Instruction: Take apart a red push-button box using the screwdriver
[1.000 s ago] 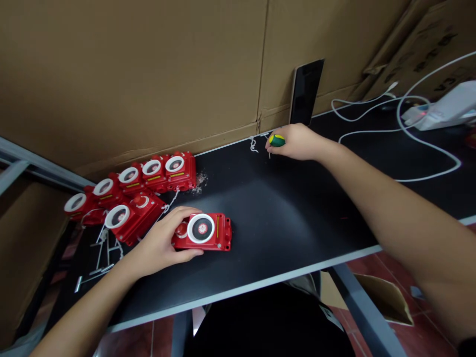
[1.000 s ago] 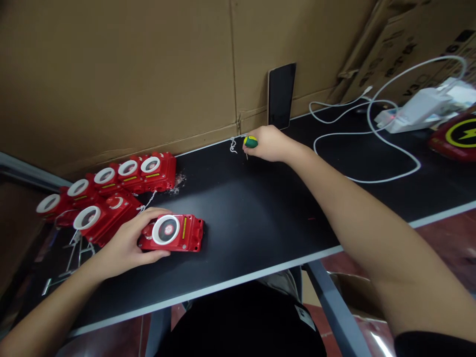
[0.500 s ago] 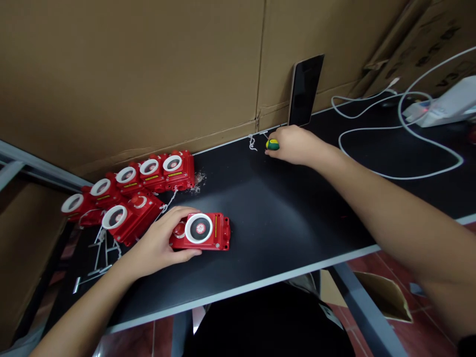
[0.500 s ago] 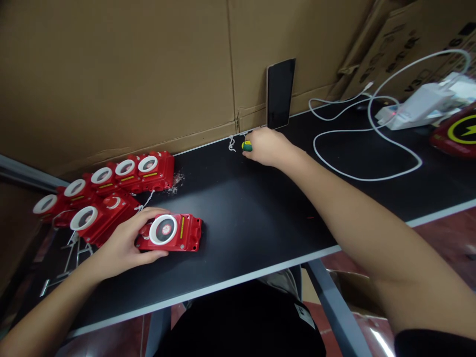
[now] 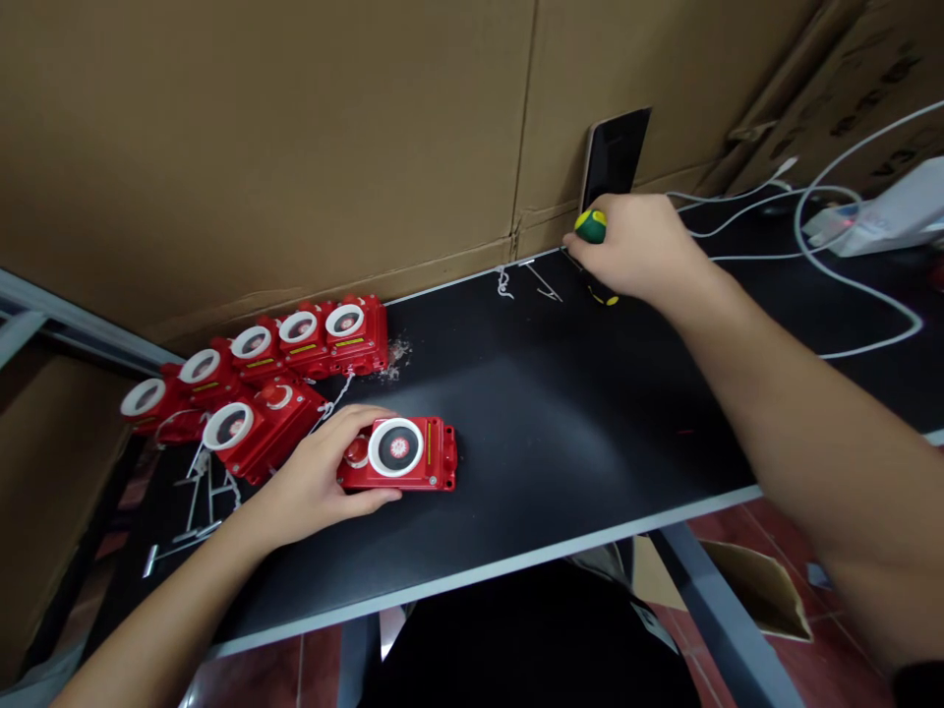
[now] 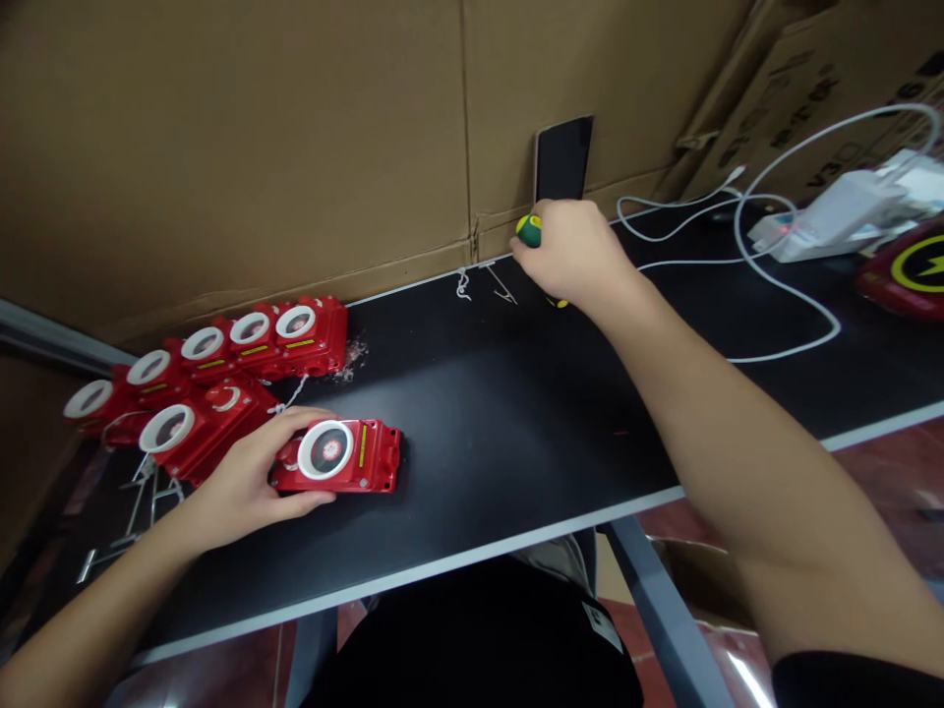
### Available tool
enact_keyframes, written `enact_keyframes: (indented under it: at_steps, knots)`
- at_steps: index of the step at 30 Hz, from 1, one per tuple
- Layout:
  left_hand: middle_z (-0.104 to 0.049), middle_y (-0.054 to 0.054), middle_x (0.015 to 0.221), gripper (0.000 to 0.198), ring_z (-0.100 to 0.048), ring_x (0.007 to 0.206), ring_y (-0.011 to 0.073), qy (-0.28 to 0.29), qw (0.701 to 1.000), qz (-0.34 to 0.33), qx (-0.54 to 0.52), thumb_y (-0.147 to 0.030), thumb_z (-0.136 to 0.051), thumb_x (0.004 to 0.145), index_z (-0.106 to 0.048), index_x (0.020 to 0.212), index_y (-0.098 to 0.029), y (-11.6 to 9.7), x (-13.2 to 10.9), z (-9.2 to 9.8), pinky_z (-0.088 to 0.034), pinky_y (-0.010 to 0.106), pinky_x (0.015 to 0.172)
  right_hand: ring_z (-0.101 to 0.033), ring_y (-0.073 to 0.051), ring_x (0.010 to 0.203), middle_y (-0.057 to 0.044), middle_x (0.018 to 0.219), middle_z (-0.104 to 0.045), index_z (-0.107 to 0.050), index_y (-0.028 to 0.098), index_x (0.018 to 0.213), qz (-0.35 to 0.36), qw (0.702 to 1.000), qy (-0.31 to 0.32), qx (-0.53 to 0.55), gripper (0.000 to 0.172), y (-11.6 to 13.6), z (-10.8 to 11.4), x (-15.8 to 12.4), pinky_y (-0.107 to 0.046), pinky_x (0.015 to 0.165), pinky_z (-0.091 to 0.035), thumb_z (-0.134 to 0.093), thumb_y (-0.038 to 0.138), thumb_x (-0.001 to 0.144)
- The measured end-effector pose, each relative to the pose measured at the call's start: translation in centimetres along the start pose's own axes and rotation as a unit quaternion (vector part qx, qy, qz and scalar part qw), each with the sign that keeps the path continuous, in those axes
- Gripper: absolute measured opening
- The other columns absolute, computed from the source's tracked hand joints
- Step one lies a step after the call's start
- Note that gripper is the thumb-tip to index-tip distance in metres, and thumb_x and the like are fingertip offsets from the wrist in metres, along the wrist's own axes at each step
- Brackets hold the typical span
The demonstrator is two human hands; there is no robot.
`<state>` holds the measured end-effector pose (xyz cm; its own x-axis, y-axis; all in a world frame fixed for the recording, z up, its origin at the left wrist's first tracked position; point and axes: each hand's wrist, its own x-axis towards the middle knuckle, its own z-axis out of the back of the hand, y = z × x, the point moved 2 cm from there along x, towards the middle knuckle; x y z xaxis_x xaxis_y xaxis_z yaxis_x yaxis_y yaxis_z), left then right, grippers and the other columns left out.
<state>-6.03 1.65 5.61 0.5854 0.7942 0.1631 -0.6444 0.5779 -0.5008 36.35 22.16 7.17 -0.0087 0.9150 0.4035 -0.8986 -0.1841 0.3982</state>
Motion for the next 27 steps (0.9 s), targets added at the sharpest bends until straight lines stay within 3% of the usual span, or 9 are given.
enact_keyframes:
  at_steps: [2, 5, 10, 13, 15, 17, 22, 27]
  knots:
    - [-0.074, 0.014, 0.150, 0.066, -0.078, 0.134, 0.0340, -0.004, 1.000, -0.004, 0.004, -0.051, -0.091, 0.103, -0.058, 0.155, -0.028, 0.0, 0.0, 0.0, -0.067, 0.049, 0.116, -0.067, -0.031, 0.102, -0.011, 0.088, -0.066, -0.044, 0.027, 0.082, 0.005, 0.999, -0.027, 0.022, 0.040, 1.4, 0.9, -0.6, -0.048, 0.102, -0.052, -0.077, 0.036, 0.102]
    - [-0.070, 0.016, 0.154, 0.070, -0.074, 0.140, 0.0360, -0.002, 1.000, -0.009, 0.010, -0.052, -0.090, 0.103, -0.055, 0.159, -0.028, 0.0, 0.1, -0.1, -0.064, 0.053, 0.121, -0.069, -0.036, 0.104, -0.012, 0.093, -0.070, -0.053, 0.028, 0.086, 0.025, 0.993, -0.077, 0.090, 0.033, 3.5, 2.4, -1.9, -0.055, 0.108, -0.054, -0.077, 0.042, 0.104]
    - [-0.063, 0.018, 0.156, 0.079, -0.069, 0.142, 0.0373, 0.006, 1.000, 0.001, 0.031, -0.044, -0.088, 0.100, -0.048, 0.165, -0.027, -0.2, -0.1, 0.0, -0.061, 0.056, 0.124, -0.070, -0.033, 0.098, -0.012, 0.095, -0.073, -0.065, 0.028, 0.080, 0.085, 0.962, -0.157, 0.208, 0.033, 5.9, 4.1, -4.1, -0.051, 0.099, -0.057, -0.073, 0.047, 0.107]
    - [-0.064, 0.016, 0.151, 0.076, -0.070, 0.135, 0.0357, 0.002, 0.999, 0.004, 0.032, -0.039, -0.085, 0.099, -0.048, 0.165, -0.028, -0.4, -0.2, 0.1, -0.062, 0.055, 0.120, -0.062, -0.023, 0.075, -0.007, 0.078, -0.065, -0.074, 0.025, 0.080, 0.091, 0.923, -0.071, 0.366, 0.043, 6.9, 3.4, -4.9, -0.040, 0.072, -0.054, -0.073, 0.057, 0.109]
    - [-0.065, 0.016, 0.150, 0.073, -0.071, 0.133, 0.0354, 0.002, 1.000, 0.009, 0.027, -0.039, -0.085, 0.099, -0.051, 0.163, -0.028, -0.4, -0.2, 0.1, -0.063, 0.054, 0.119, -0.051, -0.017, 0.058, -0.003, 0.070, -0.059, -0.077, 0.024, 0.084, 0.070, 0.878, 0.021, 0.473, 0.053, 7.7, 2.4, -5.5, -0.035, 0.050, -0.041, -0.076, 0.072, 0.106]
    - [-0.067, 0.015, 0.149, 0.071, -0.071, 0.134, 0.0353, 0.001, 1.000, 0.011, 0.023, -0.041, -0.085, 0.099, -0.053, 0.161, -0.028, -0.5, -0.1, 0.1, -0.062, 0.053, 0.120, -0.044, -0.013, 0.047, -0.001, 0.068, -0.057, -0.077, 0.024, 0.085, 0.043, 0.834, 0.081, 0.544, 0.060, 8.7, 1.5, -6.3, -0.033, 0.037, -0.029, -0.083, 0.083, 0.098]
    - [-0.067, 0.015, 0.150, 0.068, -0.072, 0.135, 0.0344, -0.002, 1.000, 0.000, 0.024, -0.042, -0.085, 0.103, -0.053, 0.160, -0.027, -0.6, 0.1, 0.1, -0.063, 0.051, 0.119, -0.053, -0.011, 0.042, 0.000, 0.080, -0.067, -0.075, 0.022, 0.086, 0.028, 0.757, 0.175, 0.629, 0.067, 10.8, 0.8, -8.1, -0.031, 0.032, -0.039, -0.095, 0.086, 0.085]
    - [-0.070, 0.015, 0.148, 0.065, -0.072, 0.132, 0.0346, -0.013, 0.999, 0.025, 0.032, -0.049, -0.086, 0.103, -0.056, 0.157, -0.025, -0.3, 0.1, 0.0, -0.064, 0.052, 0.117, -0.059, -0.011, 0.044, 0.001, 0.078, -0.068, -0.074, 0.021, 0.089, 0.041, 0.723, 0.217, 0.654, 0.063, 11.7, 0.7, -9.5, -0.027, 0.035, -0.047, -0.093, 0.081, 0.092]
